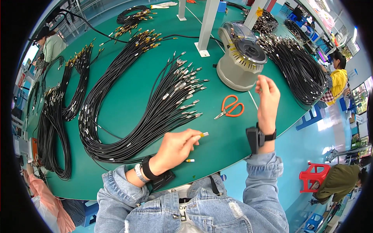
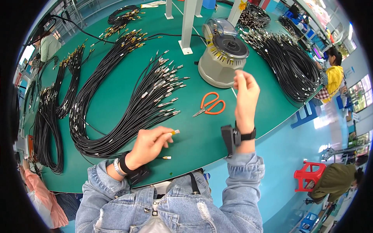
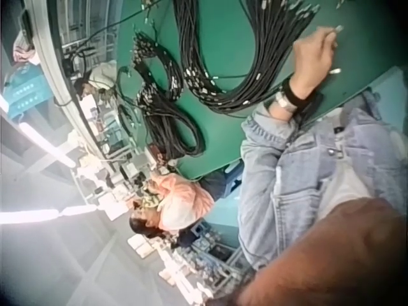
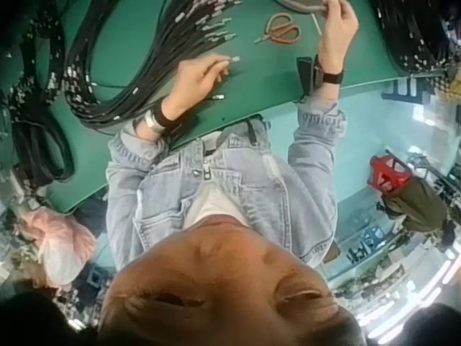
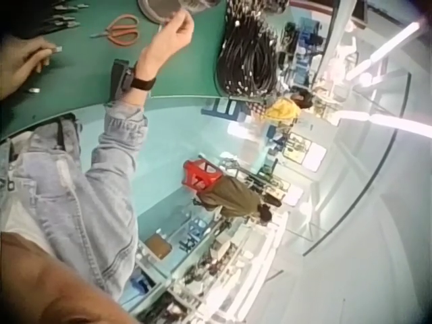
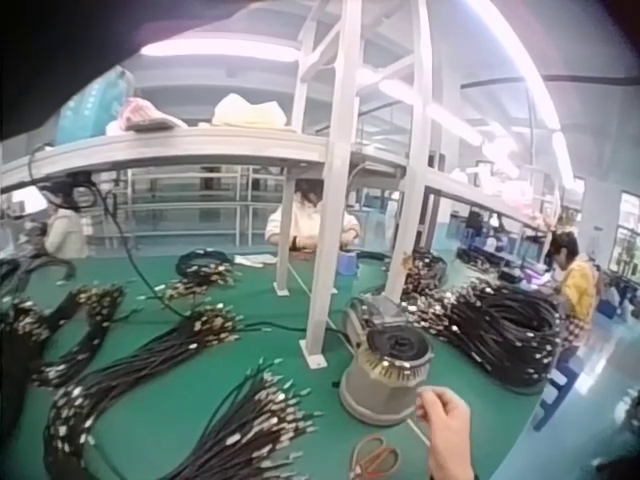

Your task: The person gathers a bundle of cables, picks up a single cable, and applies a piece of yellow tape to the connector by hand before setting it back down. They then repeat the process with another cable.

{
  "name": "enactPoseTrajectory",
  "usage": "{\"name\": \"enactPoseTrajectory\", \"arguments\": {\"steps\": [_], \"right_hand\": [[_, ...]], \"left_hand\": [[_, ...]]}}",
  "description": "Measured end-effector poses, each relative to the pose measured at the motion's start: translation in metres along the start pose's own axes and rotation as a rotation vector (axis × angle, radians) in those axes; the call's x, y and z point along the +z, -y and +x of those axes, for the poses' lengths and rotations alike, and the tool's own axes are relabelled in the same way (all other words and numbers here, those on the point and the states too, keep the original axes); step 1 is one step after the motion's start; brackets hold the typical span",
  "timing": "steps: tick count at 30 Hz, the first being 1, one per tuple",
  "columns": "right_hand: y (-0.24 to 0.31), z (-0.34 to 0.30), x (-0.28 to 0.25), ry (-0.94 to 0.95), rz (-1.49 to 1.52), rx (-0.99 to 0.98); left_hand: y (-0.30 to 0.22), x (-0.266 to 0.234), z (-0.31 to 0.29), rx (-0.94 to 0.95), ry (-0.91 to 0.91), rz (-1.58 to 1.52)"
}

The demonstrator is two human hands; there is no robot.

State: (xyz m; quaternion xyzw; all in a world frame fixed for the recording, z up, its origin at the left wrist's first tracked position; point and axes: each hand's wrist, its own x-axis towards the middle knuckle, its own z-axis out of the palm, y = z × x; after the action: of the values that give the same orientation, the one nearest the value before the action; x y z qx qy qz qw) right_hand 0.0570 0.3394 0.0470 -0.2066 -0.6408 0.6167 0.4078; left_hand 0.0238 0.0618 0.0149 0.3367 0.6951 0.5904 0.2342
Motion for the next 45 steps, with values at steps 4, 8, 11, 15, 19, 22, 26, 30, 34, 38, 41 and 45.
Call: {"name": "enactPoseTrajectory", "arguments": {"steps": [4,8,11,15,19,22,26,30,34,38,41,45], "right_hand": [[-0.006,0.035,0.0,0.065,-0.023,0.129],[-0.009,0.043,0.005,0.111,0.083,0.149],[0.001,0.04,0.002,0.149,0.224,0.127],[0.028,0.013,0.016,0.264,0.362,0.11],[0.032,-0.026,0.019,0.321,0.366,0.146],[0.026,-0.056,0.021,0.341,0.363,0.22],[0.015,-0.085,0.019,0.401,0.391,0.328],[0.007,-0.102,0.019,0.438,0.435,0.399],[0.005,-0.1,0.016,0.433,0.417,0.402],[0.007,-0.073,0.013,0.272,0.316,0.309],[0.004,-0.031,0.007,0.117,0.237,0.22],[-0.001,0.014,0.008,0.026,0.132,0.192]], "left_hand": [[0.016,0.005,0.0,0.455,0.038,0.517],[0.008,-0.005,0.009,0.428,-0.042,0.622],[0.014,-0.02,0.018,0.373,-0.19,0.919],[0.024,-0.027,0.02,0.285,-0.181,1.004],[0.025,-0.026,0.019,0.272,-0.17,0.975],[0.024,-0.026,0.016,0.3,-0.186,0.899],[0.014,-0.024,0.018,0.346,-0.218,0.815],[0.001,-0.016,0.016,0.18,-0.187,0.58],[-0.01,-0.008,0.02,0.149,-0.152,0.474],[-0.004,-0.005,0.027,0.229,-0.133,0.474],[-0.005,-0.003,0.028,0.26,-0.134,0.49],[-0.012,0.001,0.027,0.275,-0.153,0.533]]}}
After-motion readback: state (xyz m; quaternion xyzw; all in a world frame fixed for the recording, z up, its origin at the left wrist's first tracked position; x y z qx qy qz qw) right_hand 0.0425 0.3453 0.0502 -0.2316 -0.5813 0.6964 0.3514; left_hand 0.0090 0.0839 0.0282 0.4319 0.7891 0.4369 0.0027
